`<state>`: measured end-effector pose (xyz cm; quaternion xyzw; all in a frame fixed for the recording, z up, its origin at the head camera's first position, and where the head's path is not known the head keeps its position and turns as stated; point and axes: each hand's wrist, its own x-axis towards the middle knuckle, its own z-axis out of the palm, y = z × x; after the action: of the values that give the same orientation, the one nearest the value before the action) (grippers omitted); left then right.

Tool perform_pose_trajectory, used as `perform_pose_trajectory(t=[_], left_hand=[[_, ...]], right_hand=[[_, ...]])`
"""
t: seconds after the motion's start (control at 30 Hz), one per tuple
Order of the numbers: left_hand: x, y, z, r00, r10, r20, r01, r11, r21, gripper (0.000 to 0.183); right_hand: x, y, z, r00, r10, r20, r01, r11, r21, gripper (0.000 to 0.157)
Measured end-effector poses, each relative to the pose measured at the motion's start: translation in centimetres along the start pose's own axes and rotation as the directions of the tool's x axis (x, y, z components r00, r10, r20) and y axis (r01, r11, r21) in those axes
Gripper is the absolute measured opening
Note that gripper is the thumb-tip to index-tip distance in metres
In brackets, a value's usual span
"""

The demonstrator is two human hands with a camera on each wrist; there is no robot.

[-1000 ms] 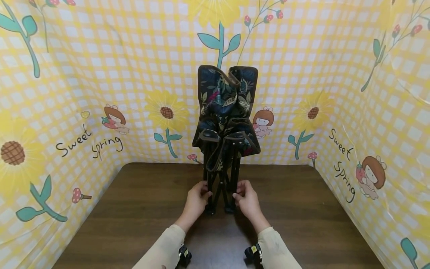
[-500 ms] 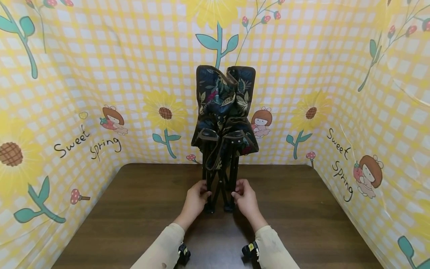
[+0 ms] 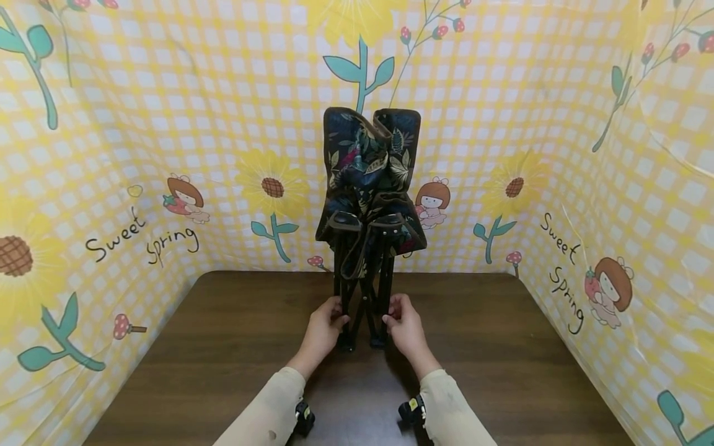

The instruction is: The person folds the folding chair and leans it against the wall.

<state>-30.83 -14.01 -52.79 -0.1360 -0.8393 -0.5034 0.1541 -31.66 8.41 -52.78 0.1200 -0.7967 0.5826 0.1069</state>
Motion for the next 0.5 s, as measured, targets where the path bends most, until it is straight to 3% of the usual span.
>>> perform_pose_trajectory(t=[0.37,0.5], left_hand=[[0.50,-0.24,0.00,1.000,0.010,0.021,-0.011,0.999,0.049,0.036],[0.56,-0.24,-0.05,0.999,-0.006,0.041,0.004,0.999,0.039,0.036]], right_hand=[[0.39,0.48,0.08,0.997,-0.081,0.016,0.082,0.995,-0.061,0.033],[0.53,0.70,0.13,0.998,-0.056,0.040,0.059,0.996,-0.069,0.033]])
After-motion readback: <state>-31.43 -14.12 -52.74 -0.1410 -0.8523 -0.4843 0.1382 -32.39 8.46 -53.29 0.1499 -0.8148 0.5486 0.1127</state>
